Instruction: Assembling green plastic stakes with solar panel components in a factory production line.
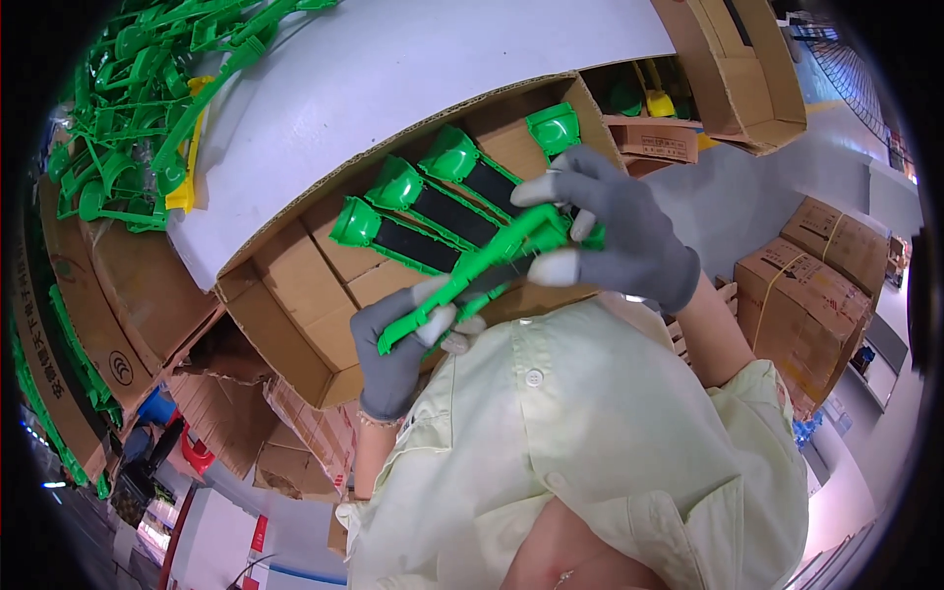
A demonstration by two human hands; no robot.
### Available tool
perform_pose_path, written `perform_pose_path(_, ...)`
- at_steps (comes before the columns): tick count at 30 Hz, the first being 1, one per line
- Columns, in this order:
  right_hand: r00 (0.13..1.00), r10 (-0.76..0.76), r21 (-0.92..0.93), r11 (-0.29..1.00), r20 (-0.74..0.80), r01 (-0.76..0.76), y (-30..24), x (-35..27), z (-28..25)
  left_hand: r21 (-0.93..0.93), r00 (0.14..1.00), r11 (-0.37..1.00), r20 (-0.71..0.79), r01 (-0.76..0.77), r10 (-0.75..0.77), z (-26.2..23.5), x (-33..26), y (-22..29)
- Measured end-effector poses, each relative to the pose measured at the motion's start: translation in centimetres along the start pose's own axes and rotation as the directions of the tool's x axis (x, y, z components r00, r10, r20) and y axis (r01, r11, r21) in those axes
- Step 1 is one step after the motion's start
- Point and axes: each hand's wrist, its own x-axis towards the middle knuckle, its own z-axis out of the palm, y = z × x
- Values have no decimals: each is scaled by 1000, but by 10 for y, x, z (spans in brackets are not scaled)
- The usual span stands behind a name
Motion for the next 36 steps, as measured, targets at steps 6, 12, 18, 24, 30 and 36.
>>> perform_pose_path(6,988,-79,241,969,132,45,27,3,26,71,999,997,32,8,-10,-1,-1,-4)
perform_pose_path(12,991,-68,-67,995,116,76,26,2,37,250,996,965,2,-82,84,-13,-7,-12)
perform_pose_path(18,993,40,-254,967,108,-12,18,0,61,127,982,986,-167,107,-85,-15,-12,6)
perform_pose_path(24,991,-41,-135,990,-128,24,10,19,48,306,974,932,-169,196,-150,-93,-8,48)
perform_pose_path(30,991,-62,-561,828,-123,-18,37,36,47,766,952,591,-305,253,-11,-124,33,36)
perform_pose_path(36,1000,26,-613,789,-17,-31,43,17,56,963,868,254,-204,93,453,-49,60,15)
